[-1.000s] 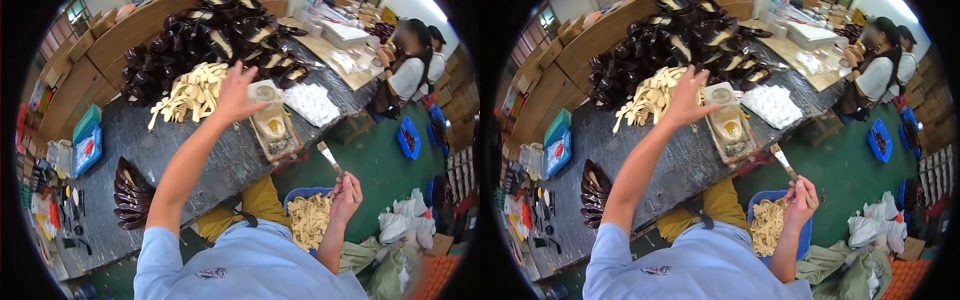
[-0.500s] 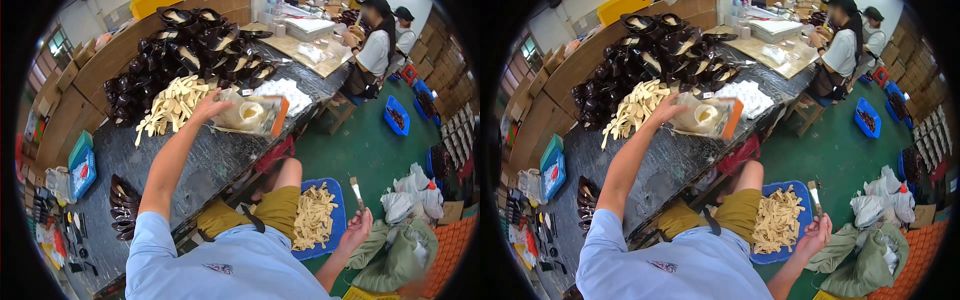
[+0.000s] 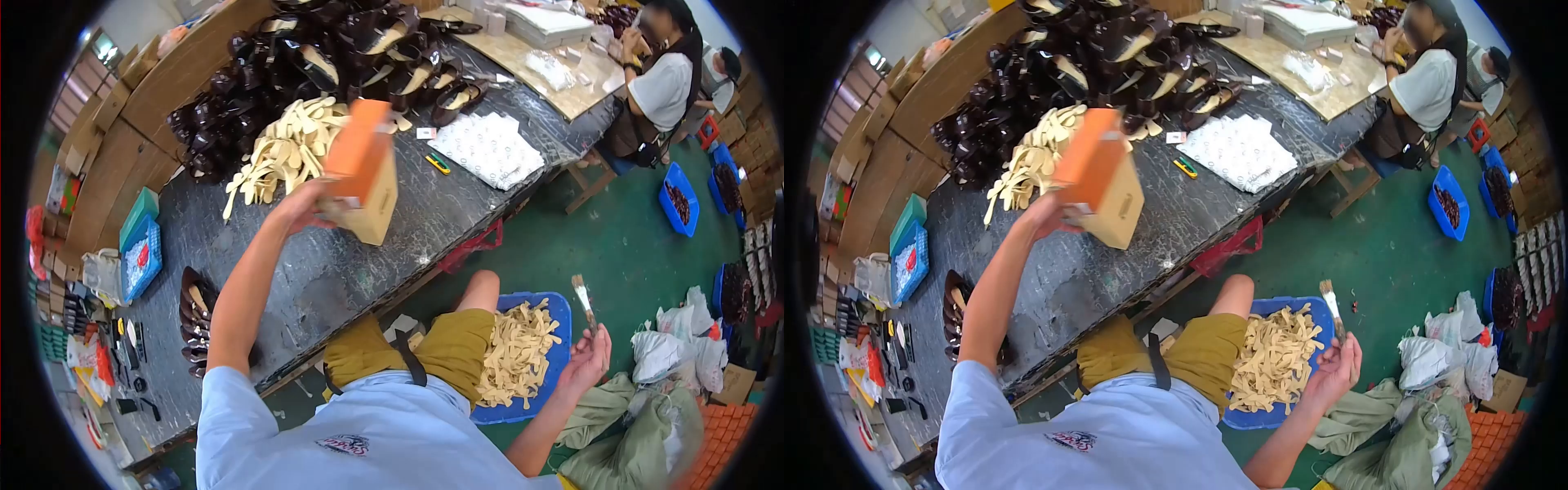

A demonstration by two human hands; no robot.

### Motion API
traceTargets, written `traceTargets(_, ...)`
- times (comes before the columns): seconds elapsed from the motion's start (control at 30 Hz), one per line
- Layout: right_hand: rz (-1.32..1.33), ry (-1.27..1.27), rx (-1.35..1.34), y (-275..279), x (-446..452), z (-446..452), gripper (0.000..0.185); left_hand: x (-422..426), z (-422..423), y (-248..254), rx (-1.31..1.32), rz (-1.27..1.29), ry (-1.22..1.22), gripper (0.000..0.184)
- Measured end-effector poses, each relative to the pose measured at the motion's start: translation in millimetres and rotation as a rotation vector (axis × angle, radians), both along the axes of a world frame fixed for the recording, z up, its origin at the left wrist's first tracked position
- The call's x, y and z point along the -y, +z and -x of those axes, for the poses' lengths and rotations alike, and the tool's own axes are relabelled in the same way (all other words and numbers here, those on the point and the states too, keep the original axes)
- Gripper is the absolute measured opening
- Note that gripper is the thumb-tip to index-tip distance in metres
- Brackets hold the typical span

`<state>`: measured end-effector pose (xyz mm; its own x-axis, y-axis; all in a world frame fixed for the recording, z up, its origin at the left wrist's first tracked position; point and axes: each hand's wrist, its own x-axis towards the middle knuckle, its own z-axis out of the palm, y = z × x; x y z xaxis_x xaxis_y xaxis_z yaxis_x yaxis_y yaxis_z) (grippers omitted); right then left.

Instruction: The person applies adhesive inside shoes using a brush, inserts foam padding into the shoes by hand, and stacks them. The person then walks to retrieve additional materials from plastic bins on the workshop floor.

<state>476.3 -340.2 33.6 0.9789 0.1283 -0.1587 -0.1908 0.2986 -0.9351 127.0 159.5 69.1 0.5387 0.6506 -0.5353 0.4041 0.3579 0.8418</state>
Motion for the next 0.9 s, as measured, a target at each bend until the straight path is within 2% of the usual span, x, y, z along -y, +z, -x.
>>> traceTargets(0.03, -0.027, 0.021, -0.034, -7.3, -13.2, -6.7, 0.031, 2.2, 11.6, -5.8, 0.025, -0.002, 0.071, 0.072)
traceTargets(0.07, -0.05, 0.027, -0.063, -15.9, -26.1, -15.9, 0.032, -5.5, 37.8, -37.2, 0.128, -0.034, 0.175, 0.067)
traceTargets(0.1, -0.093, 0.064, -0.109, -25.2, -37.4, -26.6, 0.032, -15.9, 63.4, -63.8, 0.172, -0.038, 0.158, 0.065)
traceTargets(0.13, -0.074, 0.081, -0.166, -34.3, -48.8, -36.9, 0.035, -25.8, 80.8, -87.2, 0.216, 0.046, 0.284, 0.065)
traceTargets(0.2, -0.126, 0.106, -0.211, -47.2, -74.7, -55.3, 0.035, -17.7, 108.4, -106.7, 0.218, 0.024, 0.292, 0.061)
traceTargets(0.23, -0.151, 0.12, -0.211, -44.8, -88.0, -62.5, 0.034, -3.5, 113.7, -105.5, 0.284, 0.051, 0.435, 0.061)
traceTargets(0.27, -0.181, 0.124, -0.234, -45.0, -98.5, -72.5, 0.033, 15.1, 121.9, -108.9, 0.195, -0.053, 0.556, 0.059)
traceTargets(0.3, -0.165, 0.118, -0.256, -44.3, -107.3, -82.3, 0.033, 40.2, 109.8, -94.1, 0.007, -0.196, 0.498, 0.04)
traceTargets(0.33, -0.176, 0.125, -0.236, -44.6, -112.9, -89.5, 0.033, 66.4, 95.0, -76.5, -0.205, -0.333, 0.437, 0.031)
traceTargets(0.37, -0.191, 0.139, -0.214, -44.7, -120.5, -98.8, 0.033, 92.7, 80.5, -58.7, -0.416, -0.45, 0.386, 0.041)
traceTargets(0.4, -0.189, 0.126, -0.225, -42.8, -128.3, -107.3, 0.034, 107.1, 128.7, -94.3, -0.465, -0.375, 0.126, 0.05)
traceTargets(0.43, -0.19, 0.117, -0.24, -41.4, -134.9, -115.5, 0.035, 132.9, 124.6, -84.4, -0.475, -0.139, 0.088, 0.037)
traceTargets(0.5, -0.155, 0.085, -0.292, -28.1, -143.7, -126.0, 0.035, 171.8, 70.8, -36.7, -0.618, 0.036, -0.038, 0.027)
traceTargets(0.57, -0.103, 0.034, -0.34, -1.4, -156.1, -140.8, 0.035, 180.3, 3.5, 8.7, -0.612, 0.038, -0.279, 0.026)
traceTargets(0.63, -0.034, -0.052, -0.398, 25.3, -154.6, -155.3, 0.031, 171.4, -101.2, 68.9, -0.611, -0.088, -0.516, 0.03)
traceTargets(0.73, 0.081, -0.174, -0.417, 37.2, -125.5, -177.6, 0.024, 157.9, -217.6, 98.6, -0.482, -0.184, -0.608, 0.037)
traceTargets(0.83, 0.121, -0.302, -0.401, 55.6, -89.1, -194.5, 0.021, 143.8, -321.3, 110.1, -0.313, -0.286, -0.589, 0.046)
traceTargets(0.9, 0.064, -0.343, -0.385, 70.4, -58.2, -198.5, 0.023, 134.7, -383.5, 109.5, -0.234, -0.371, -0.642, 0.047)
